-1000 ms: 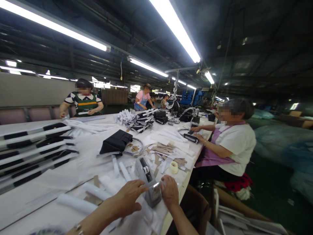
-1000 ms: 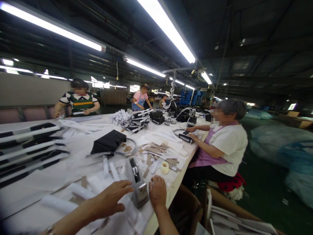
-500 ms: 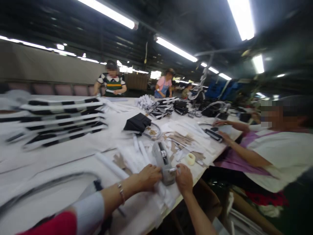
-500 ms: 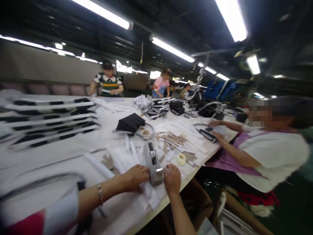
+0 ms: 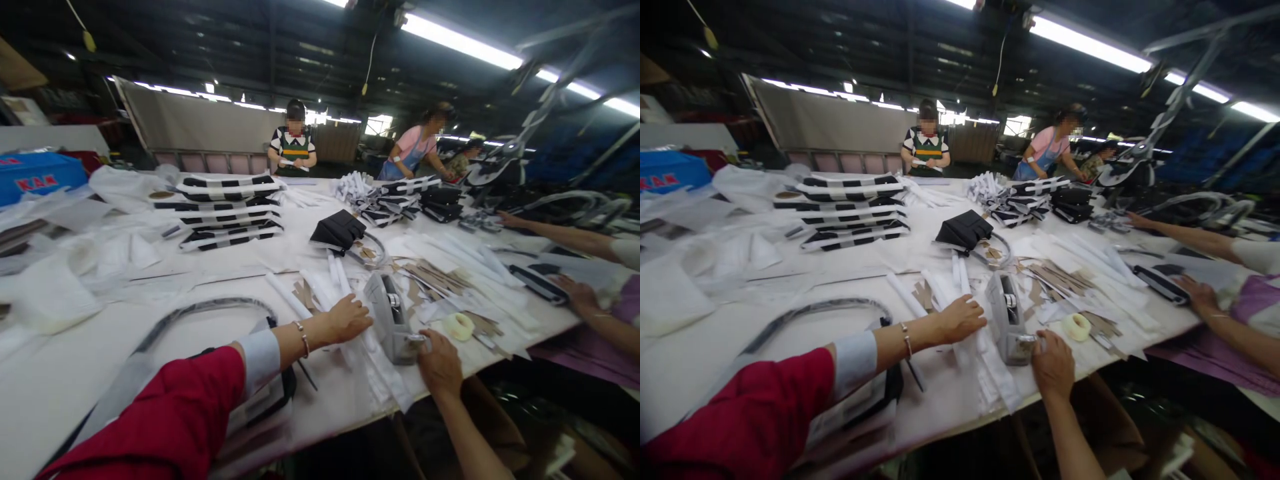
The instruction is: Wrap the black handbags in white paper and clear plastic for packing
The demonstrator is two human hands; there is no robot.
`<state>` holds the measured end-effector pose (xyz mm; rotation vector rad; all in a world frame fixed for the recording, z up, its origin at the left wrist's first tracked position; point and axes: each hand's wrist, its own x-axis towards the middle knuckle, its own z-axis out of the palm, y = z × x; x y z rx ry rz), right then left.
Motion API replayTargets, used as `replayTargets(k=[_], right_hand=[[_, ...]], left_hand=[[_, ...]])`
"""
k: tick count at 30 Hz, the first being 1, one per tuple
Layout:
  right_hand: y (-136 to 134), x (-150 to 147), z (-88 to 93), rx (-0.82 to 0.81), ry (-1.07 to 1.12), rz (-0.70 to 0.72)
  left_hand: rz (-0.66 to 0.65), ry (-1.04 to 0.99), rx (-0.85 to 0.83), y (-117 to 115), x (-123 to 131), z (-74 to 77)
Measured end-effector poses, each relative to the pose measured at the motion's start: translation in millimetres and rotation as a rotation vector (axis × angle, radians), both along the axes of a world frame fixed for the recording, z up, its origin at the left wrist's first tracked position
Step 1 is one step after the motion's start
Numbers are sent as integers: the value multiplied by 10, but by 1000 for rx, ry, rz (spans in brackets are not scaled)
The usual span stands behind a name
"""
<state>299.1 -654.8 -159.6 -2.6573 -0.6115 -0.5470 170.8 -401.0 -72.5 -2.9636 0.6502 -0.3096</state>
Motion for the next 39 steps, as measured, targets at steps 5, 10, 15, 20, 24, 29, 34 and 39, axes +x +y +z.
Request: replayTargets(k=[5, 10, 15, 20, 24, 29, 34, 39], right_hand=[[8, -15, 35, 16, 36, -6], [33, -20, 48, 39, 35, -12], [62, -55, 91, 61, 40, -34], [94, -65, 117, 76, 42, -20], [104, -61, 105, 78, 30, -27], [101, -58, 88, 88, 15, -22], [106, -54, 84, 81, -5, -24], [108, -58, 88, 75, -9, -18]], left_hand=[[72, -29, 3, 159, 63, 53], [86, -18, -33, 71, 75, 79], [94, 9, -59, -5, 30, 88], [87, 46, -101, 12, 23, 53], [92, 92, -137, 0, 28, 31], [89, 127, -149, -24, -13, 22], [101, 135, -143, -39, -14, 38], [104, 162, -135, -69, -8, 62]])
